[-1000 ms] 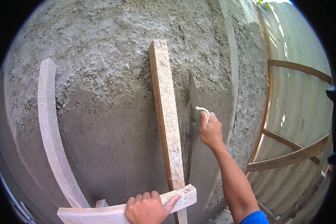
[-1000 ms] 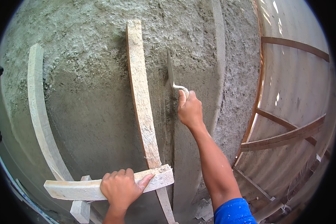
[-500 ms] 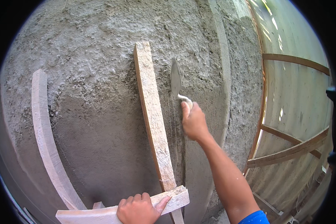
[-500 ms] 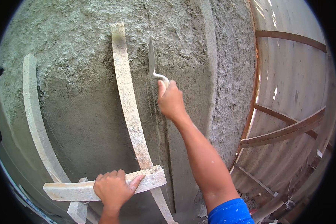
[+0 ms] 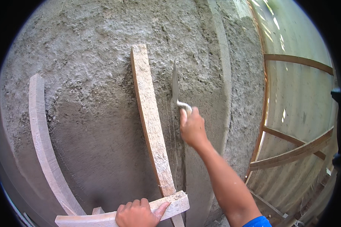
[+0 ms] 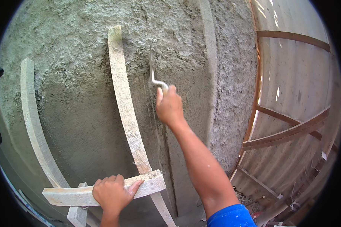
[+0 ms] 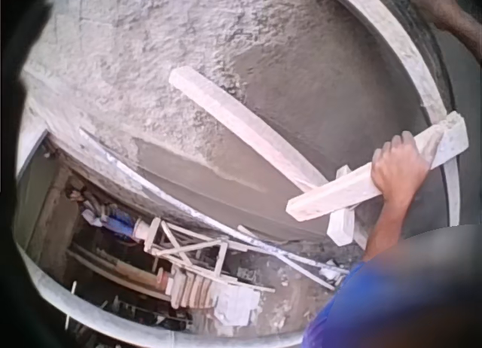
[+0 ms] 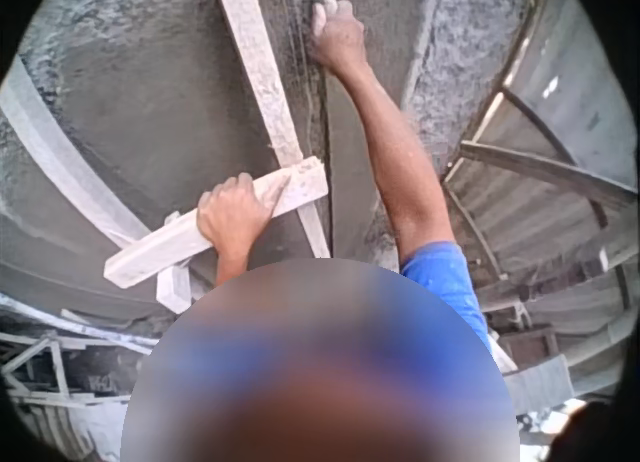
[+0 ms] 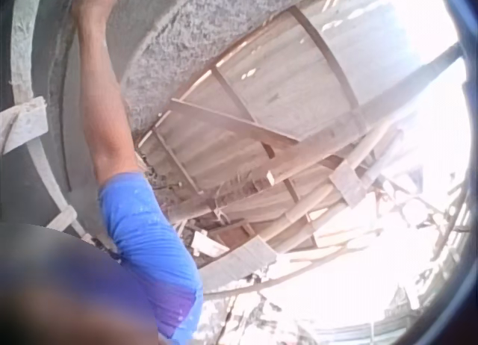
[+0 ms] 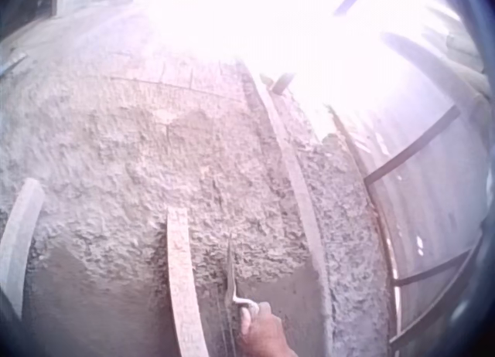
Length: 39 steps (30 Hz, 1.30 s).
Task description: The person positions a wooden ladder against a curved concrete wall and uses a trowel to smooth the surface along the ladder's side. The person repeatedly scrapes and levels the wet concrete to create a uniform finish.
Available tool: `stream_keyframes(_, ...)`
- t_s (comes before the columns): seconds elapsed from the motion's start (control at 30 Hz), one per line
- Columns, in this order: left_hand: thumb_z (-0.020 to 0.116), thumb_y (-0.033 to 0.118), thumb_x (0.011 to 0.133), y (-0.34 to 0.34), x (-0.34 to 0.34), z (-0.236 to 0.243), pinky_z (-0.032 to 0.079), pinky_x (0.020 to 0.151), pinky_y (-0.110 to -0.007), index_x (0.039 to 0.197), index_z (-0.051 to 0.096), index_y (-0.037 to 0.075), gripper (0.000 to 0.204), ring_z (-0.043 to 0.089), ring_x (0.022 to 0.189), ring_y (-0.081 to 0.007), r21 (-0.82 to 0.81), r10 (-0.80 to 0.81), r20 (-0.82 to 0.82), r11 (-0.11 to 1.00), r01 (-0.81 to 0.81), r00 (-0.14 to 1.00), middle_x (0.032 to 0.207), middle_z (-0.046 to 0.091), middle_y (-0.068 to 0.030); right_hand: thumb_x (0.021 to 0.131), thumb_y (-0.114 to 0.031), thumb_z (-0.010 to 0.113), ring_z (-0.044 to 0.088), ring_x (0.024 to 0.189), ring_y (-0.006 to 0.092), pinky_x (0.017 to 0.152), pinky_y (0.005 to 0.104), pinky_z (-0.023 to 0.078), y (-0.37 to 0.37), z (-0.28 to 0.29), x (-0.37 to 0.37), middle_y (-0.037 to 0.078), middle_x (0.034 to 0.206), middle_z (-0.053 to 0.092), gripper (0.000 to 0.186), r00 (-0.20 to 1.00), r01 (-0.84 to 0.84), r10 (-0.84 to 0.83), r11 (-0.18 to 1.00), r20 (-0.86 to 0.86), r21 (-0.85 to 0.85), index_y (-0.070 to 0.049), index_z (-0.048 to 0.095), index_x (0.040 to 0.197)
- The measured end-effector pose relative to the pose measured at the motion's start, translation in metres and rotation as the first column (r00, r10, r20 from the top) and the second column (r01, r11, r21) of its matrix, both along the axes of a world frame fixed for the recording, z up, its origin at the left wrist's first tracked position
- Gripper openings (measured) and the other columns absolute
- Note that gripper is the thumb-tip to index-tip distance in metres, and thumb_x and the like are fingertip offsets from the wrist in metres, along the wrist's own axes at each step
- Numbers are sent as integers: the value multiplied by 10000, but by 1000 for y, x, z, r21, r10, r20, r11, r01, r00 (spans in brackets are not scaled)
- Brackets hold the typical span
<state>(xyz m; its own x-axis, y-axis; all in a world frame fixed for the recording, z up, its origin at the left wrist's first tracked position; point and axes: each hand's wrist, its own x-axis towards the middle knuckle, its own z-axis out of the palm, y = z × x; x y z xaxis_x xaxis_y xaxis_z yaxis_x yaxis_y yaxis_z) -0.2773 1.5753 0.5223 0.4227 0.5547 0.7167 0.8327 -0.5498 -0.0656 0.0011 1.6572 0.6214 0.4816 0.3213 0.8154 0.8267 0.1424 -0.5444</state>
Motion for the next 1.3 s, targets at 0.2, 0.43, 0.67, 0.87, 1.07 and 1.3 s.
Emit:
stream_keyframes(0.2,729,703,737,-1,2,1,396,549,-407,549,596,78,666,594,505,-281,76,-2,27,997,0,1000,535,581,-85,1020,-266,556,643,797,566,710,600,502,-47,-47,-20,351,829,656,324,995,-44,26,982,-95,-184,49,492,1052)
stream_keyframes(0.43,735,706,726,1,-1,-1,381,534,-407,530,570,84,673,568,483,-277,58,-20,17,998,19,1000,529,567,-80,1026,-282,566,642,789,564,709,597,504,-12,-4,-1,337,827,665,336,995,58,-69,985,-67,-164,45,499,1066)
stream_keyframes(0.67,722,729,729,3,1,0,374,533,-392,523,552,88,694,555,475,-266,67,-38,56,997,34,998,517,547,-74,1025,-254,572,662,766,518,660,551,500,-41,-49,16,312,797,661,287,993,-58,52,997,103,55,28,517,1030)
stream_keyframes(0.87,714,743,734,4,-2,-1,356,526,-386,517,540,87,713,527,454,-258,54,-57,61,997,53,997,502,521,-66,1032,-273,567,640,782,526,673,539,496,4,19,41,301,803,653,300,981,86,-87,996,173,12,24,526,1024)
stream_keyframes(1.07,721,761,721,6,-3,-3,325,503,-381,498,526,84,738,477,425,-220,27,-70,39,997,69,997,465,467,-47,1012,-237,586,630,770,554,672,607,480,-26,-59,19,335,789,648,299,986,124,-101,978,134,-169,35,465,1044)
stream_keyframes(1.3,723,774,716,7,-3,-3,314,497,-374,490,508,88,754,452,416,-204,50,-74,37,996,72,997,451,444,-39,1018,-225,583,650,691,505,613,545,502,-14,3,33,291,753,655,272,964,104,-107,994,242,27,31,492,1006)
